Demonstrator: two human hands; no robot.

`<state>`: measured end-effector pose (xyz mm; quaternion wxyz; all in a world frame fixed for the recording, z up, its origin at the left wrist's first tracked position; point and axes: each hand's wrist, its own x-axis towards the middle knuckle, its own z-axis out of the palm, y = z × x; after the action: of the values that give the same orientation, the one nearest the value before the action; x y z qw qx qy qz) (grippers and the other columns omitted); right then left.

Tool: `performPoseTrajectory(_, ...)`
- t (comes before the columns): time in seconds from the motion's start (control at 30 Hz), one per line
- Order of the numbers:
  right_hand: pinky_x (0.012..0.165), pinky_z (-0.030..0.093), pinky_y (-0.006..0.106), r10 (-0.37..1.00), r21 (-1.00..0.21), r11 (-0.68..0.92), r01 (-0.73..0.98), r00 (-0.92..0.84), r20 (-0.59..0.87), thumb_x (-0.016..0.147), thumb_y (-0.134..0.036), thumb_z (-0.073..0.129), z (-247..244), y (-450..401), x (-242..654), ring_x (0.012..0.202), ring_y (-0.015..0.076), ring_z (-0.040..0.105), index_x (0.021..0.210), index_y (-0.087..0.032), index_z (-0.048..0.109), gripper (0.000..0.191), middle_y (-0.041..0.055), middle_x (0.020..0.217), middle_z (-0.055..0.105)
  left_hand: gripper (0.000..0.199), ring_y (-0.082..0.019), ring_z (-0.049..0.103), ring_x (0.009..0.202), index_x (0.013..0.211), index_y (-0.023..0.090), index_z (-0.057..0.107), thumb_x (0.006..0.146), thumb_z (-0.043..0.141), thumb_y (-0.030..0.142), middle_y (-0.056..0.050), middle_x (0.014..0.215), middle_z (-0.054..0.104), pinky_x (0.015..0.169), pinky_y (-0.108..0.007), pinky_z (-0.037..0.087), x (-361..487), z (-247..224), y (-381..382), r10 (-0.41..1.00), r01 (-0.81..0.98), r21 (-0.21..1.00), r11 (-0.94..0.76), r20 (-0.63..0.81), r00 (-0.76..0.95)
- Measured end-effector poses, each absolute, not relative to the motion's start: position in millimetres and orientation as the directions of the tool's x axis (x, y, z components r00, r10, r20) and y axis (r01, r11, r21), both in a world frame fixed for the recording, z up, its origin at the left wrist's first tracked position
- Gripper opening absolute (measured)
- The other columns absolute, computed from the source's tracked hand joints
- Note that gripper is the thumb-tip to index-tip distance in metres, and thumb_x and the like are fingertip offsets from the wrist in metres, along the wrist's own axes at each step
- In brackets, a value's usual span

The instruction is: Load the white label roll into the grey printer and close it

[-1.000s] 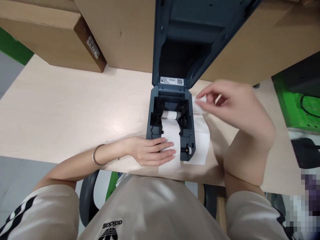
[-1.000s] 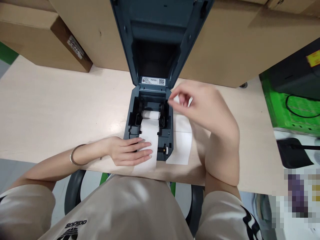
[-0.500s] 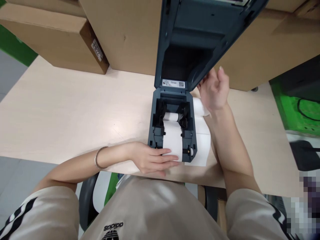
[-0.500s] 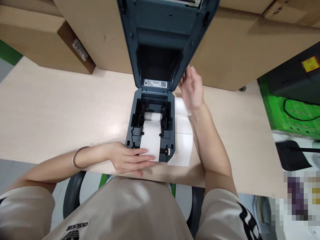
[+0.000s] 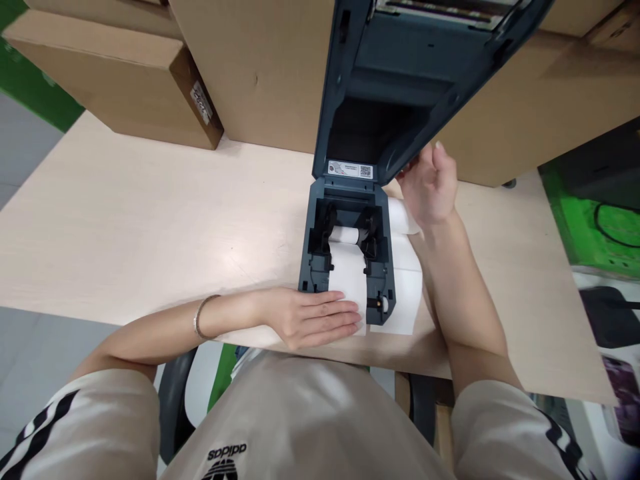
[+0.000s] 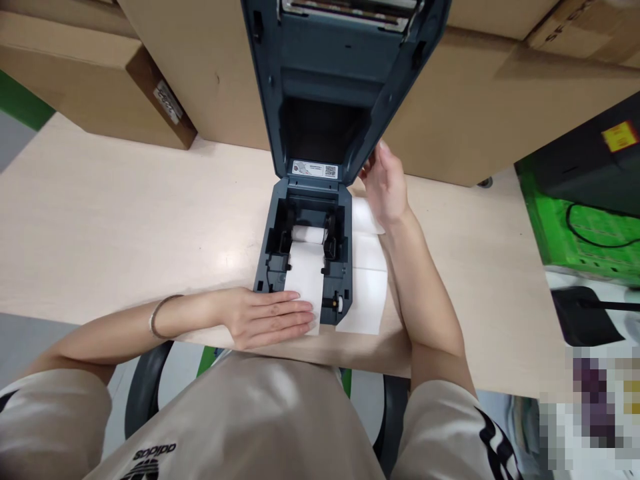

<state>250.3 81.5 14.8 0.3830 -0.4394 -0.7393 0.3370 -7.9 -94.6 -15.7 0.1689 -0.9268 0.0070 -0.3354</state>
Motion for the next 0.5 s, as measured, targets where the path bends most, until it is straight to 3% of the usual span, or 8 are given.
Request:
performPoseTrajectory(0.13, 0.105, 0.052, 0.053, 0.929, -0.883, 0.336, 0.328, -0.272, 0.252, 0.083, -0.085, 0.020, 18.1, 79.0, 246.9, 0.123, 0.0302, 0.060, 0.140, -0.031, 0.050, 0.084, 0.0082, 0.133, 0.062, 0.026, -0.019, 0.074, 0.122, 0.118, 0.018, 0.077, 0.101, 0.060, 0.027, -0.004, 0.123, 0.080, 0.111, -0.033, 0.063, -6.9, -18.5, -95.6, -0.112, 0.129, -0.315, -0.940, 0.644, 0.757)
performPoseTrajectory(0.23, 0.109, 0.051, 0.052, 0.940, -0.932, 0.280, 0.228, -0.262, 0.218, 0.083, -0.082, 0.026, 20.8, 77.4, 246.2, 0.124, 0.0292, 0.060, 0.139, -0.031, 0.054, 0.080, 0.0071, 0.134, 0.062, 0.026, -0.019, 0.074, 0.123, 0.115, 0.020, 0.077, 0.100, 0.065, 0.038, -0.002, 0.126, 0.079, 0.110, -0.033, 0.064, -5.7, -21.3, -92.1, -0.129, 0.105, -0.307, -0.946, 0.654, 0.746)
performPoseTrajectory(0.37, 0.124, 0.039, 0.049, 0.936, -0.977, 0.212, 0.000, -0.286, 0.203, 0.090, -0.077, 0.022, 24.4, 74.3, 248.2, 0.134, 0.0245, 0.056, 0.142, -0.035, 0.055, 0.075, 0.0011, 0.143, 0.059, 0.054, -0.020, 0.077, 0.113, 0.110, 0.021, 0.079, 0.100, 0.052, 0.066, -0.004, 0.117, 0.082, 0.100, -0.033, 0.067, -5.5, -22.0, -84.8, -0.204, 0.048, -0.331, -0.942, 0.681, 0.703)
performPoseTrajectory(0.5, 0.131, 0.031, 0.047, 0.926, -0.966, 0.226, -0.128, -0.278, 0.254, 0.091, -0.084, 0.022, 31.7, 69.1, 246.8, 0.143, 0.0242, 0.050, 0.134, -0.038, 0.064, 0.075, -0.0016, 0.139, 0.064, 0.059, -0.018, 0.077, 0.100, 0.102, 0.024, 0.081, 0.104, 0.040, 0.066, -0.002, 0.103, 0.082, 0.090, -0.029, 0.068, -8.8, -20.5, -79.2, -0.303, 0.024, -0.408, -0.913, 0.714, 0.632)
